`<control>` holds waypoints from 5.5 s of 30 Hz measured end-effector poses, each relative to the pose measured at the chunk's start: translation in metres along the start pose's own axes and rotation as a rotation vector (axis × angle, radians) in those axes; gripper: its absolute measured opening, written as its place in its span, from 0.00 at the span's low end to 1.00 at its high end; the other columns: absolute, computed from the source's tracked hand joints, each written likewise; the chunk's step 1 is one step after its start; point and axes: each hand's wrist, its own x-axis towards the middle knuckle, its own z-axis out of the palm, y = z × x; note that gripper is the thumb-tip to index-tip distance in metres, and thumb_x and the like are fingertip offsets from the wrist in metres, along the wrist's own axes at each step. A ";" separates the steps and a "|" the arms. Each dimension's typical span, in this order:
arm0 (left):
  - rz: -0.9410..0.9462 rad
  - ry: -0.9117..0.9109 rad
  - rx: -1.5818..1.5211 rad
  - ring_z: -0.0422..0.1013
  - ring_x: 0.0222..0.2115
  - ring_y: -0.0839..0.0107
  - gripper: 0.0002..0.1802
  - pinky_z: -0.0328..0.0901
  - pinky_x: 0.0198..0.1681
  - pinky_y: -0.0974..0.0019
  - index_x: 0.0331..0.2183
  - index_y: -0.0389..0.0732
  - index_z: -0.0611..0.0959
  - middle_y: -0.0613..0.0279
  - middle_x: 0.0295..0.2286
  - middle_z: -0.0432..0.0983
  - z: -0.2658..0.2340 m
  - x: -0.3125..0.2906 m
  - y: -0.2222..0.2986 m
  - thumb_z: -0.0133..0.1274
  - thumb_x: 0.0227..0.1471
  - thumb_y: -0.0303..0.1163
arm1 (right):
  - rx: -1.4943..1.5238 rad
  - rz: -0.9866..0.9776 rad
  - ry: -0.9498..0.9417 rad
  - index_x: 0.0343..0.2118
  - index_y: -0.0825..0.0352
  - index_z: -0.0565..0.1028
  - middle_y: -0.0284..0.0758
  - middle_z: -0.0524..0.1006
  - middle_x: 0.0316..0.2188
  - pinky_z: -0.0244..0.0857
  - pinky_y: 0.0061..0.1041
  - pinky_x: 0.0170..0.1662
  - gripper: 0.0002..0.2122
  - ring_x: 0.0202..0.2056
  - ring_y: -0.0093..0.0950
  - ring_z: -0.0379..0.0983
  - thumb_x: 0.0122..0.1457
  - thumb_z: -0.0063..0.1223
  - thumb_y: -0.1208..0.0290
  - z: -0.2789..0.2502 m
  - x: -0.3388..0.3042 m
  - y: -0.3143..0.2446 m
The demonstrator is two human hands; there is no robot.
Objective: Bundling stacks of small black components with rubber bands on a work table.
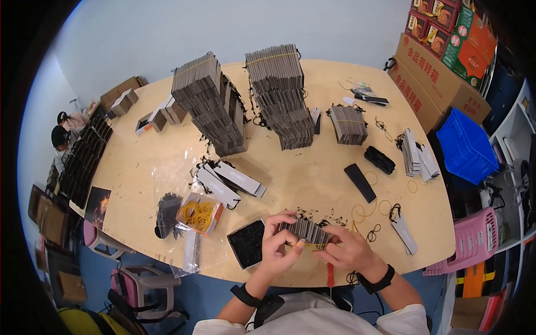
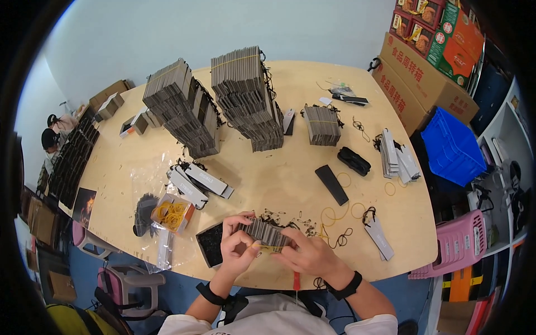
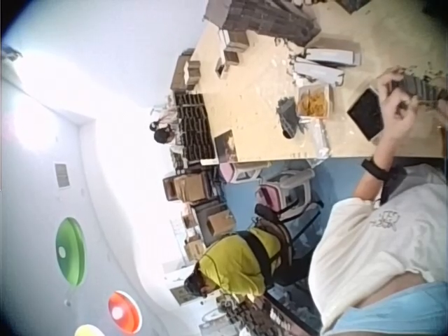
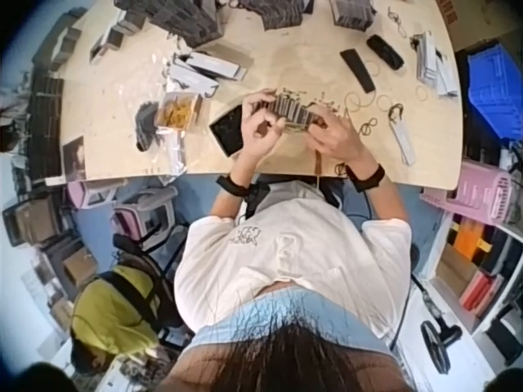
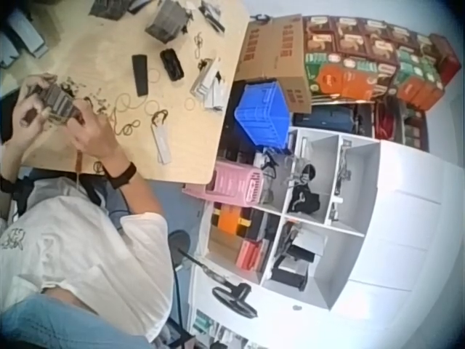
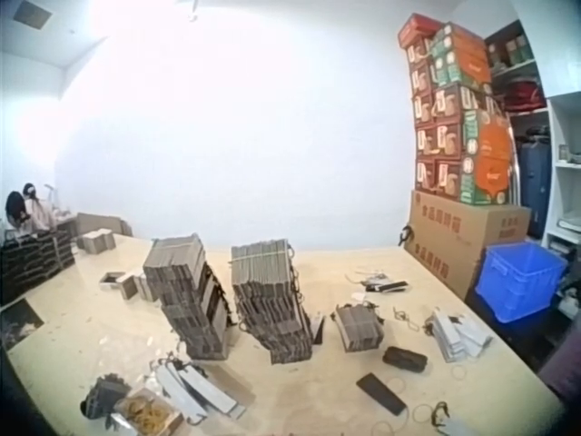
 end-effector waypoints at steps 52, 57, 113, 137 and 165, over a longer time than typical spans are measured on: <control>-0.004 0.631 -0.259 0.76 0.40 0.51 0.13 0.67 0.51 0.50 0.42 0.38 0.61 0.37 0.37 0.78 0.053 -0.001 0.001 0.45 0.57 0.18 | 0.248 0.267 0.076 0.20 0.69 0.72 0.40 0.79 0.33 0.69 0.26 0.23 0.11 0.21 0.31 0.74 0.53 0.61 0.71 -0.004 -0.003 0.011; -0.041 0.678 -0.385 0.77 0.38 0.54 0.29 0.69 0.49 0.52 0.56 0.36 0.57 0.40 0.38 0.78 0.054 0.001 0.003 0.46 0.55 0.17 | 0.229 0.260 0.092 0.20 0.69 0.73 0.40 0.79 0.33 0.69 0.27 0.23 0.11 0.21 0.32 0.74 0.53 0.61 0.71 -0.004 -0.004 0.010; -0.163 0.406 -0.183 0.75 0.41 0.59 0.25 0.68 0.47 0.63 0.51 0.31 0.70 0.48 0.49 0.70 0.032 0.007 0.012 0.34 0.50 0.12 | 0.311 0.280 0.126 0.21 0.70 0.71 0.39 0.78 0.31 0.68 0.26 0.23 0.10 0.21 0.32 0.73 0.52 0.61 0.74 -0.004 0.000 0.013; -0.133 -0.030 0.215 0.76 0.43 0.64 0.26 0.67 0.51 0.65 0.41 0.32 0.80 0.52 0.39 0.80 0.011 0.023 0.029 0.32 0.45 0.09 | 0.336 0.249 0.040 0.14 0.66 0.63 0.30 0.77 0.49 0.64 0.20 0.21 0.20 0.18 0.21 0.69 0.45 0.68 0.69 -0.001 0.011 0.020; 0.019 0.151 0.154 0.75 0.46 0.60 0.17 0.66 0.51 0.65 0.42 0.32 0.76 0.46 0.40 0.78 0.033 0.015 0.023 0.41 0.50 0.09 | 0.456 0.304 0.154 0.13 0.66 0.58 0.34 0.81 0.39 0.60 0.23 0.20 0.23 0.16 0.29 0.65 0.40 0.70 0.73 0.009 0.013 0.010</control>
